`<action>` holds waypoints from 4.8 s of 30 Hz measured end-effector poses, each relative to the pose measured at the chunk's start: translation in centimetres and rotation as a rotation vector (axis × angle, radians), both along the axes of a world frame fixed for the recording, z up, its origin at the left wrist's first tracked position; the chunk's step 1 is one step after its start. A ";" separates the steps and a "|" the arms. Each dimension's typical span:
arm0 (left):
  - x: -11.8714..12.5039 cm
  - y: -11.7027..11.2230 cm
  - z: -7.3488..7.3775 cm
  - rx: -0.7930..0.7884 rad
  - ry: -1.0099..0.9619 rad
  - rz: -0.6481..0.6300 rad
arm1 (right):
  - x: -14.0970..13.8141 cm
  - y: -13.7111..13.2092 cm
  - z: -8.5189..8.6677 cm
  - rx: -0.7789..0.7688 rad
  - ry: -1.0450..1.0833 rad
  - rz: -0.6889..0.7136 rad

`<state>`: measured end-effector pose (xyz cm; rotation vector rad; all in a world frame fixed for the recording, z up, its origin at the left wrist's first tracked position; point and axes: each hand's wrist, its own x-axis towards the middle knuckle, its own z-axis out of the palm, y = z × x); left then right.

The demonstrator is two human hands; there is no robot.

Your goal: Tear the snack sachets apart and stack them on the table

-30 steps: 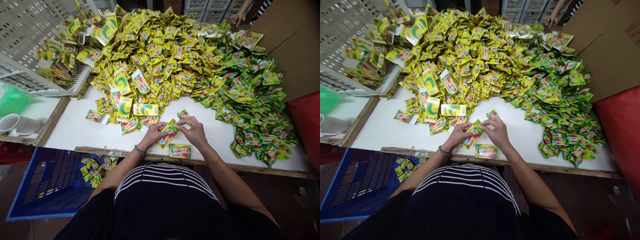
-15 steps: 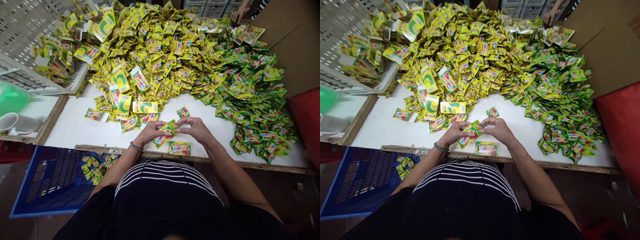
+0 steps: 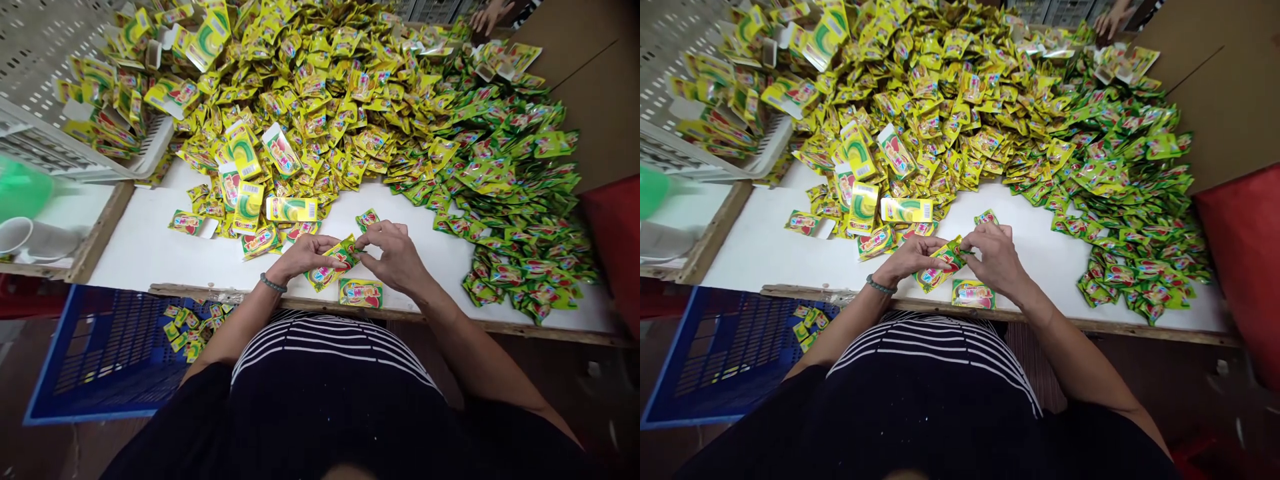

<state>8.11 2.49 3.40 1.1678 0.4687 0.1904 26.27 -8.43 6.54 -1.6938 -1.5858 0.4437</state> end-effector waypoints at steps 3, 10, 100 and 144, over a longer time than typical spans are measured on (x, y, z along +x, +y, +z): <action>0.4 -0.3 -0.2 0.046 -0.006 0.040 | 0.0 0.0 -0.8 -0.030 0.075 0.000; 0.7 -1.2 -0.3 0.181 0.020 0.038 | 0.7 0.0 -2.3 -0.200 0.408 -0.039; 1.3 -2.4 -0.6 0.196 -0.026 0.535 | -2.3 0.0 -4.3 -0.065 0.702 -0.255; -2.4 0.1 -0.1 1.459 1.133 0.306 | 9.5 12.6 -6.1 0.144 0.023 -0.202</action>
